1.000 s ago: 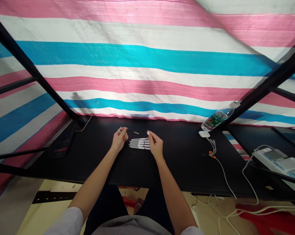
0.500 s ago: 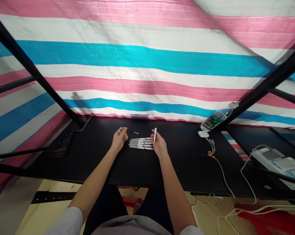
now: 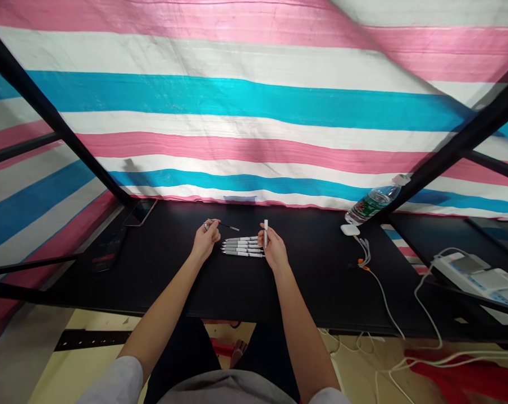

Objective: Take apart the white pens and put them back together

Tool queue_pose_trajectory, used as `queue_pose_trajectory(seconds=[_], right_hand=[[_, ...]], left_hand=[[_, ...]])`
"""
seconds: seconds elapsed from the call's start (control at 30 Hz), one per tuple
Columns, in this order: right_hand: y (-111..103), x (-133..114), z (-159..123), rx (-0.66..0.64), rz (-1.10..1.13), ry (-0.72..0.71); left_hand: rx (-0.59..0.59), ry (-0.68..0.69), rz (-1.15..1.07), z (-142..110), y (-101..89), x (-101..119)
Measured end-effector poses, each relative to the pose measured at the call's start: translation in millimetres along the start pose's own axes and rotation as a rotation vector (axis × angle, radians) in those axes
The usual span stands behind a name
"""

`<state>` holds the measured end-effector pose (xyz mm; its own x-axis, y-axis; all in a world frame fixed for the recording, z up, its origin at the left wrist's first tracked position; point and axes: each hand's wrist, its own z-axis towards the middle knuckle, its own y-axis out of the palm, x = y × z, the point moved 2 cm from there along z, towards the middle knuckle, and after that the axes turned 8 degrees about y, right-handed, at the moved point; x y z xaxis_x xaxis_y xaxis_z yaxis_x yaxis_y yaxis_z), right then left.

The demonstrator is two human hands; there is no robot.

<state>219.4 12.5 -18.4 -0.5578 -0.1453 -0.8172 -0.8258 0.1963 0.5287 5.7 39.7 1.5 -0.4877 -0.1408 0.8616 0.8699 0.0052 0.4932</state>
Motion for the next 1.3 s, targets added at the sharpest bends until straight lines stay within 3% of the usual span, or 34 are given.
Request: queue_pose_trajectory(seconds=[0.57,0.83,0.97,1.3], right_hand=[[5,-3,-4,-0.089,-0.024,-0.074],[7,-4,-9,-0.036,-0.299,-0.343],[13,-7,-16,-0.071,-0.405,-0.416],[15,-6,-18,-0.100,-0.452,-0.424]], left_hand=[[-0.002,-0.008,0.003,-2,3.0,3],[-0.005,-0.008,0.009,-2,2.8,2],[0.000,-0.005,0.004,-1,3.2,2],[-0.005,-0.006,0.015,-2,3.1,3]])
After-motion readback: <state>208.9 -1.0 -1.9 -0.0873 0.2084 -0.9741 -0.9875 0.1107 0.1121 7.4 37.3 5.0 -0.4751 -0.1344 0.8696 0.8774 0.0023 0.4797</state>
